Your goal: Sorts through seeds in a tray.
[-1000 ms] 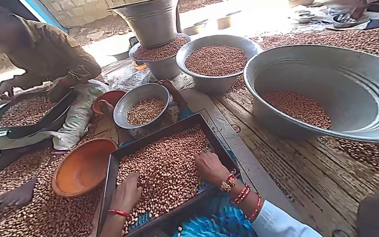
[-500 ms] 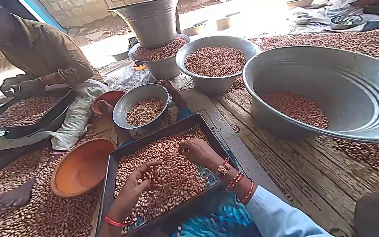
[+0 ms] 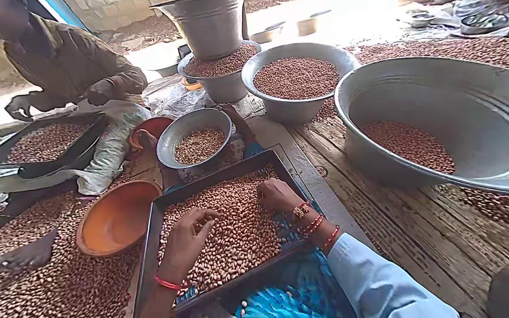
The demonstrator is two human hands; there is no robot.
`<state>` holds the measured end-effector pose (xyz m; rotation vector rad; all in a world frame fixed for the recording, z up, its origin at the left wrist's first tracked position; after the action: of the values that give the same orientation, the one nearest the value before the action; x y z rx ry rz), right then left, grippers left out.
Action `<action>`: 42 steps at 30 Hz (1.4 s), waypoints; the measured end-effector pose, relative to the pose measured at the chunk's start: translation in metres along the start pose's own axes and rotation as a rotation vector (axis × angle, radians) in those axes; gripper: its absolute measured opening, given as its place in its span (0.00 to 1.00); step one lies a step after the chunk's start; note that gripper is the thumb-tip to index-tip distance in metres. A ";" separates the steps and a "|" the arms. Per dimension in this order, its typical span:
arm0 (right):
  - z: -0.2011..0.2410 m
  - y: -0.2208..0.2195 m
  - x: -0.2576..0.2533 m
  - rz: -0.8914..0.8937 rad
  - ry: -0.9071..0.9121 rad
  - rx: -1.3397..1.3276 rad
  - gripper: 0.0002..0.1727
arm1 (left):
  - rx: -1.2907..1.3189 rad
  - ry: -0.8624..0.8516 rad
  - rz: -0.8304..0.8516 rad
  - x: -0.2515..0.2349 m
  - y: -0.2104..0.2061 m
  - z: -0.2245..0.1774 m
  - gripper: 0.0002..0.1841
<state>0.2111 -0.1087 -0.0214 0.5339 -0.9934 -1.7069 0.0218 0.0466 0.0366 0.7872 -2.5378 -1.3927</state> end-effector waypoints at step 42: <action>0.052 0.018 0.087 -0.178 0.395 -0.369 0.17 | 0.542 -0.045 0.586 0.017 0.057 0.055 0.17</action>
<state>0.1509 -0.1730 0.0326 0.6939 -0.3466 -1.7952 -0.0347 0.1038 0.0505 0.0259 -2.8680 -0.5567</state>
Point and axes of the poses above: each hand's wrist, its own x-axis away from the middle knuckle, its own y-axis out of the back of the hand, z = x × y, the point moved 5 cm from there along -x, towards the middle knuckle, and after that the axes turned 13 degrees about y, right-handed, at the moved point
